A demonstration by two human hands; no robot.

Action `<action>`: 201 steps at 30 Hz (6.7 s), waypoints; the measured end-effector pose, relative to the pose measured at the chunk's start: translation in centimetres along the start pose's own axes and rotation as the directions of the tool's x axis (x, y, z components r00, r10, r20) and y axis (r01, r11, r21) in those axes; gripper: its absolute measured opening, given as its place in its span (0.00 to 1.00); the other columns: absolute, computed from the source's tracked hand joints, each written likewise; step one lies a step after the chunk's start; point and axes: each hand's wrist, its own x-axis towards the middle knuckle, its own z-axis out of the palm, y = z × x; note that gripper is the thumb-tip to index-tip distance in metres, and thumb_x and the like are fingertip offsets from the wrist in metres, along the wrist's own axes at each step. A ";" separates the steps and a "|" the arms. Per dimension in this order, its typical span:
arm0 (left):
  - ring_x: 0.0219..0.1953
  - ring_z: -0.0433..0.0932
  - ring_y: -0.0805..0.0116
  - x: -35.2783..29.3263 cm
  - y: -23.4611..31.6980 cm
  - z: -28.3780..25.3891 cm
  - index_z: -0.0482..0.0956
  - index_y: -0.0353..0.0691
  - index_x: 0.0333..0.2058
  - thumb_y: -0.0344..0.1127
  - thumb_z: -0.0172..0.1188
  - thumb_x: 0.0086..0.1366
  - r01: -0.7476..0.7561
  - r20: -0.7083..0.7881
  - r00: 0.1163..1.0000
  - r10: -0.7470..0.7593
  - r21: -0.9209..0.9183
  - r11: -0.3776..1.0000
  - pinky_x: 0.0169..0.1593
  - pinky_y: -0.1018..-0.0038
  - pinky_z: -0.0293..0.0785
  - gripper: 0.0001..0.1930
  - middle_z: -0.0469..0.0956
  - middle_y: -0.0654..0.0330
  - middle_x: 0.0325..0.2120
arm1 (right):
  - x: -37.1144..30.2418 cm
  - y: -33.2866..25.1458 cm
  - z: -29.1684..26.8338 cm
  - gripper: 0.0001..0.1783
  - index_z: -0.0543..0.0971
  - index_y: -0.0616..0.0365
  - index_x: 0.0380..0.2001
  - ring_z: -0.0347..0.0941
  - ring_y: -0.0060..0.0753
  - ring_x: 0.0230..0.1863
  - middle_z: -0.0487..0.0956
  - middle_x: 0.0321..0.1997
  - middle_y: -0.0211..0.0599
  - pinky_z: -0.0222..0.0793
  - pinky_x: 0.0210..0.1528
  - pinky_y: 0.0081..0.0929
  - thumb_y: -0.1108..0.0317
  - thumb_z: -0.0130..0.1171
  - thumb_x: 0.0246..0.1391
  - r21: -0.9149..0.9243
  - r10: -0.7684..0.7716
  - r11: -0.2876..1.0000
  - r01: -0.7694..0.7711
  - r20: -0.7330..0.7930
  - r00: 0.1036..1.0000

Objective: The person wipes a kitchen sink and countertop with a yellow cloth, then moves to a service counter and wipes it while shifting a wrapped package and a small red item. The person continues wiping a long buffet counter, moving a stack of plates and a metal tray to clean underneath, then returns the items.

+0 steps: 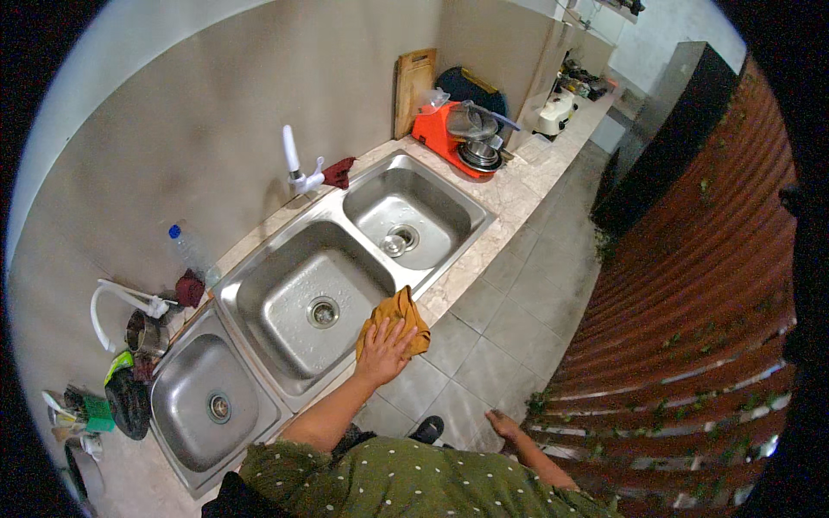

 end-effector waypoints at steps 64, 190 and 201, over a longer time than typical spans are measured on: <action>0.35 0.78 0.70 19.1 -31.3 -5.9 0.81 0.43 0.43 0.42 0.50 0.70 0.703 0.475 0.699 -0.534 -0.591 0.395 0.36 0.71 0.80 0.14 0.79 0.62 0.34 | 16.2 -32.8 -16.4 0.66 0.36 0.33 0.73 0.09 0.67 0.73 0.19 0.75 0.56 0.17 0.63 0.80 0.23 0.58 0.39 -0.560 -0.422 0.726 0.399 0.095 0.902; 0.43 0.81 0.47 8.5 -20.6 -2.5 0.69 0.33 0.57 0.51 0.47 0.70 -0.207 0.529 0.741 -0.414 -0.406 -0.890 0.35 0.57 0.84 0.27 0.79 0.47 0.48 | 14.5 -47.5 -12.4 0.34 0.66 0.52 0.64 0.59 0.53 0.68 0.64 0.68 0.53 0.51 0.70 0.43 0.56 0.60 0.56 -0.188 -0.858 0.467 0.864 0.140 0.494; 0.42 0.75 0.46 19.5 -26.2 -0.9 0.77 0.43 0.46 0.44 0.61 0.62 0.584 -0.091 0.581 -0.808 -0.645 0.493 0.50 0.50 0.70 0.16 0.76 0.48 0.44 | 20.0 -47.0 -9.6 0.59 0.50 0.38 0.73 0.07 0.64 0.73 0.15 0.74 0.58 0.19 0.68 0.72 0.31 0.63 0.42 -0.728 -0.373 0.336 0.597 0.479 0.794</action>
